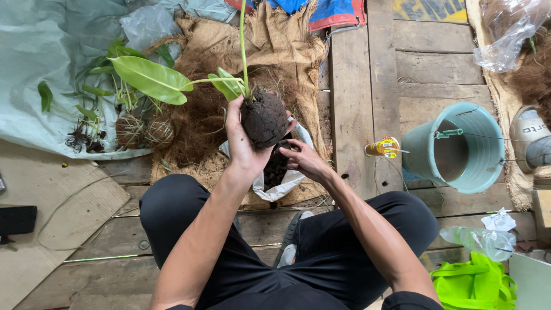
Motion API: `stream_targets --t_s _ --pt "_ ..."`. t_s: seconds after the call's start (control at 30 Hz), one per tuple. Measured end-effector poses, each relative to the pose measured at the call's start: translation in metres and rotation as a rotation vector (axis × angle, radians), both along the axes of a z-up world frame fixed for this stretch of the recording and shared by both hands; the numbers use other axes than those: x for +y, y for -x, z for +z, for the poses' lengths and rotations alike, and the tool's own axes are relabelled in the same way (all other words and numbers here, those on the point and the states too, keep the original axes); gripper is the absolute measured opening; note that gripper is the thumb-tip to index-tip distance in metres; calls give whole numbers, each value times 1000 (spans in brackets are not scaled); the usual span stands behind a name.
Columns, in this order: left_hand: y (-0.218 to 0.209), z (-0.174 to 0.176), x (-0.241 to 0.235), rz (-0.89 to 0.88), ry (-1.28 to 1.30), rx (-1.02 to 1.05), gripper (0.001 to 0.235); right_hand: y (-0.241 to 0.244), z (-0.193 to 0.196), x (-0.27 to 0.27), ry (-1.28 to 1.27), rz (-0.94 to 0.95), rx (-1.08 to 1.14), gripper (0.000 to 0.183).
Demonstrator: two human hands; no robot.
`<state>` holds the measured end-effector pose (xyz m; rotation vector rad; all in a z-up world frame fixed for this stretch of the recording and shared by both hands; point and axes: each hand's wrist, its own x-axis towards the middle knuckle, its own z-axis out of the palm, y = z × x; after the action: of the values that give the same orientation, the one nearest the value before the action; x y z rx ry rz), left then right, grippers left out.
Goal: The person sits on the floor and wraps a plant's root ball with soil and coconut coir. They add soil to the root ball, then layer and press coconut coir around it to form a compact sphere.
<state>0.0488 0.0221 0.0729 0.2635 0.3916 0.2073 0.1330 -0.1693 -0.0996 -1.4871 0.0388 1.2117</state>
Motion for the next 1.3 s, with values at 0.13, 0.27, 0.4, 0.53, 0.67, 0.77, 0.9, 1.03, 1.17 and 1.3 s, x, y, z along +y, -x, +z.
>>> stream_targets --t_s 0.13,0.27,0.4,0.53,0.67,0.77,0.9,1.03,1.17,1.3 --pt "2 -1 5 1 4 -16 61 2 22 9 -76 0 31 48" --pt "5 0 6 4 -35 -10 62 -2 43 11 -135 -81 18 49" --pt "8 0 7 6 -77 34 62 -7 47 10 -8 21 -169 52" --pt "6 1 7 -5 8 -20 59 -6 39 5 132 101 -256 55" --pt "7 -1 6 -3 14 -3 59 -8 33 1 -8 -28 -143 59" --pt "5 -2 4 -5 25 -11 58 -11 35 -2 -66 -50 -136 62" --pt "3 -1 2 -18 40 -10 57 -14 41 -8 31 6 -244 64" --pt "2 -2 1 -28 57 -10 57 -16 38 -11 31 -30 -222 63" --pt "-1 -2 0 -31 51 -12 57 -17 36 -13 39 21 -299 54" --pt "-4 -3 -4 -35 51 -32 56 -14 42 -15 -115 -15 -166 44"
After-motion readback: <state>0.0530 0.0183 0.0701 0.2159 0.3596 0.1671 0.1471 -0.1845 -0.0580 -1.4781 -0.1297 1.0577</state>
